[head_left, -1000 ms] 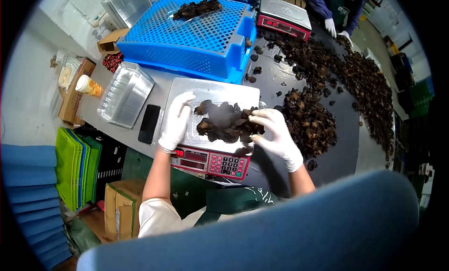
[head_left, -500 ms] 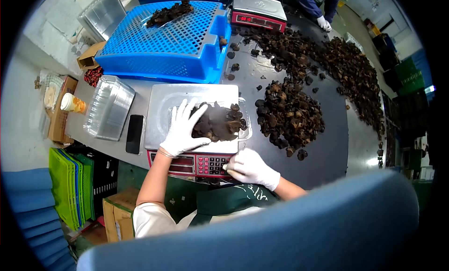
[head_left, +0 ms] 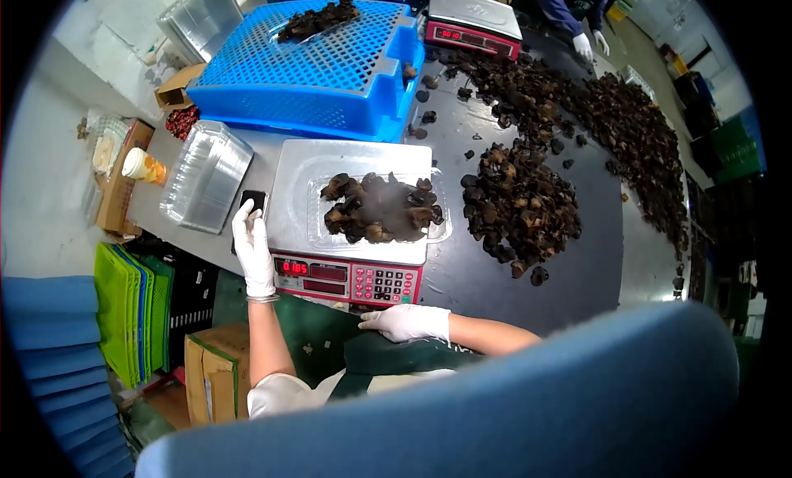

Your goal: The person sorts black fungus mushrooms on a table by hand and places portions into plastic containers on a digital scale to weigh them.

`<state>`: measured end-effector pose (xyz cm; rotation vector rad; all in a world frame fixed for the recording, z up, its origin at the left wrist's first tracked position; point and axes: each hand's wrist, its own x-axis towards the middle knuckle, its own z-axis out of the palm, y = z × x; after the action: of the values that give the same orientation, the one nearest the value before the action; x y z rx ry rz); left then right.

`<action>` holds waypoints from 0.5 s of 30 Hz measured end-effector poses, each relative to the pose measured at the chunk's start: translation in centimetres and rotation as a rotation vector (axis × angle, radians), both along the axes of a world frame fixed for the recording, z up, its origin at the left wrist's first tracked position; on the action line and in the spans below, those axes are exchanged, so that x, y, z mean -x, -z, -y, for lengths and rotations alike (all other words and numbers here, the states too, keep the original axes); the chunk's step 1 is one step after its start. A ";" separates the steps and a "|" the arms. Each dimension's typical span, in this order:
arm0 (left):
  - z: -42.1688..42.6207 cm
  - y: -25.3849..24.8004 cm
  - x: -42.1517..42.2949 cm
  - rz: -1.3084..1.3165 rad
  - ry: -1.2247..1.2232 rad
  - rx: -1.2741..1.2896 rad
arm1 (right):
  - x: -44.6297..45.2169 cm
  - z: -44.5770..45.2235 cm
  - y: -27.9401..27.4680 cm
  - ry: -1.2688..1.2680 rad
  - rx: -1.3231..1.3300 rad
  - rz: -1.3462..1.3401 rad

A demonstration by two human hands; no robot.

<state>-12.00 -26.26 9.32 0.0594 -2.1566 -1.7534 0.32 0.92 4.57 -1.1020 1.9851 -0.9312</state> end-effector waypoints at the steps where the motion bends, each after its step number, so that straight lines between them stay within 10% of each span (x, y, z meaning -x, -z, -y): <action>1: 0.3 0.1 -0.4 0.000 -0.008 0.003 | 0.3 0.8 -0.5 -0.011 -0.168 0.049; 7: -0.6 0.6 -1.7 -0.016 0.006 -0.022 | -0.7 2.5 -0.1 0.196 -0.366 0.061; 15: -9.0 -4.1 -1.8 -0.535 0.495 0.954 | -1.6 -0.9 -3.2 0.254 0.007 -0.060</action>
<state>-10.17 -17.22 13.43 -1.1080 -2.4187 -0.6038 1.87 1.79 7.72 -0.9043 2.2091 -1.0459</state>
